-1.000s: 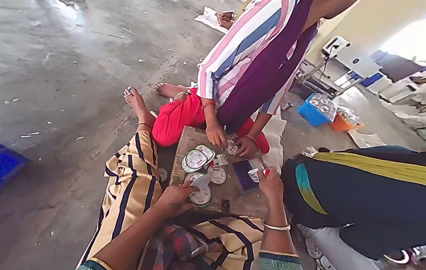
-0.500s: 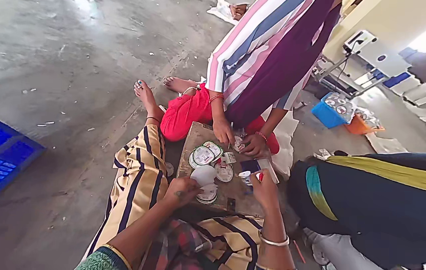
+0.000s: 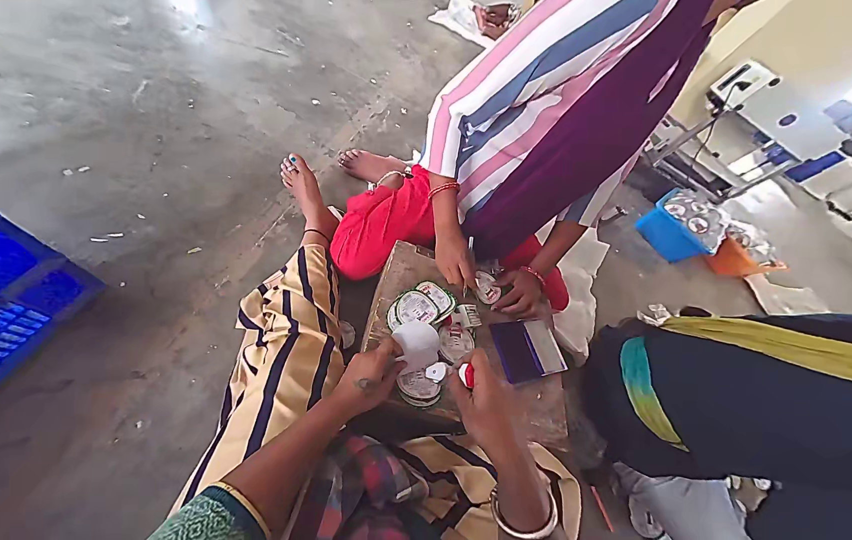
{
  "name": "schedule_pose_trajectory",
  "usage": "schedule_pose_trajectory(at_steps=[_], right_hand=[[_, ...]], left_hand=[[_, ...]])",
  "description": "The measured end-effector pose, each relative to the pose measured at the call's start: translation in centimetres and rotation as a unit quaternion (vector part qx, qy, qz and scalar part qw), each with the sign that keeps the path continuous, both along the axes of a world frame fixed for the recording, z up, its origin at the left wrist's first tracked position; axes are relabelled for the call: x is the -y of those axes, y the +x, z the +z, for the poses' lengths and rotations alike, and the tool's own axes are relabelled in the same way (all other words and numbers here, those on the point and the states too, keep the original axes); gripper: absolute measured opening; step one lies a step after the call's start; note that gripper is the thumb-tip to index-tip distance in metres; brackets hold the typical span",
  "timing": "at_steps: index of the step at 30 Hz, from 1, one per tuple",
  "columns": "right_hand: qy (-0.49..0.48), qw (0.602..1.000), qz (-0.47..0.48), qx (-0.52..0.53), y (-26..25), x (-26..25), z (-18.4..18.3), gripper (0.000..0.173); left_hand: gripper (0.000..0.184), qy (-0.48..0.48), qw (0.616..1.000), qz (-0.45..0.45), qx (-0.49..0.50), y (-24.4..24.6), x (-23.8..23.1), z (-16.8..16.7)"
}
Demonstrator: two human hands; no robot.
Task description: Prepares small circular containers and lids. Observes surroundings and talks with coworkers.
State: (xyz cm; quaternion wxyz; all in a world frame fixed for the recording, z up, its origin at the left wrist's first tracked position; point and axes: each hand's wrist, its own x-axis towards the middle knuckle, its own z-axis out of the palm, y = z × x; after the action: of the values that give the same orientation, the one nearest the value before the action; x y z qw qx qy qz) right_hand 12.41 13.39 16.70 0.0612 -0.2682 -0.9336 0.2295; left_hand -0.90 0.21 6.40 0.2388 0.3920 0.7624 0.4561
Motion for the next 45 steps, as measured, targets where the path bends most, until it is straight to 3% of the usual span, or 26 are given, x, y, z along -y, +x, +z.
schedule_pose_trajectory(at_steps=[4, 7, 9, 12, 14, 17, 19, 26, 29, 32, 37, 39, 45], right_hand=[[-0.002, 0.986, 0.01, 0.165, -2.6, 1.7, -2.0, 0.035], [-0.008, 0.965, 0.0, 0.262, -3.7, 2.6, -2.2, 0.035], [-0.034, 0.968, 0.0, 0.248, -3.2, 2.0, -1.8, 0.039], [-0.02, 0.997, -0.037, 0.063, -0.9, -0.2, -1.0, 0.037], [0.002, 0.994, -0.106, 0.003, 0.6, -2.9, 0.4, 0.035], [0.015, 0.973, -0.223, 0.062, 1.4, -8.2, 1.9, 0.039], [0.023, 0.958, -0.266, 0.101, 1.6, -11.2, 1.6, 0.042], [0.017, 0.939, -0.287, 0.188, -0.2, -12.8, -1.8, 0.045], [0.013, 0.937, -0.286, 0.203, -0.4, -12.8, -1.6, 0.046], [0.015, 0.948, -0.278, 0.153, 0.5, -11.7, -1.0, 0.045], [-0.031, 0.995, -0.094, 0.018, 1.5, -4.9, 0.2, 0.033], [-0.036, 0.998, -0.038, 0.03, 0.9, -2.5, 0.3, 0.033], [0.001, 0.995, -0.006, 0.103, -2.1, 1.2, -1.6, 0.034]], left_hand=[[0.044, 0.03, 0.999, 0.006, -0.011, 0.1, 0.0, -0.4], [0.039, 0.024, 0.999, -0.016, -0.021, 0.0, 0.0, -0.3], [0.039, -0.002, 0.999, -0.035, -0.022, 0.2, 0.1, 0.2], [0.039, -0.016, 0.997, -0.063, -0.042, 0.0, 0.2, 0.7], [0.038, -0.03, 0.993, -0.098, -0.059, 0.3, 0.4, 0.6], [0.036, -0.072, 0.982, -0.149, -0.091, 0.2, 0.3, 1.1], [0.045, -0.087, 0.978, -0.159, -0.102, 0.2, 0.1, 1.2], [0.026, -0.02, 0.99, -0.108, -0.093, 0.4, 0.3, 0.2], [0.026, -0.005, 0.993, -0.087, -0.083, 0.4, 0.2, 0.3], [0.029, -0.006, 0.998, -0.049, -0.048, 0.4, 0.2, 0.3], [0.039, -0.041, 0.998, -0.038, -0.001, 0.2, -0.1, 0.6], [0.039, -0.047, 0.999, -0.027, 0.0, 0.1, -0.2, 0.7], [0.04, -0.012, 1.0, 0.001, -0.009, 0.5, 0.0, 0.4]])
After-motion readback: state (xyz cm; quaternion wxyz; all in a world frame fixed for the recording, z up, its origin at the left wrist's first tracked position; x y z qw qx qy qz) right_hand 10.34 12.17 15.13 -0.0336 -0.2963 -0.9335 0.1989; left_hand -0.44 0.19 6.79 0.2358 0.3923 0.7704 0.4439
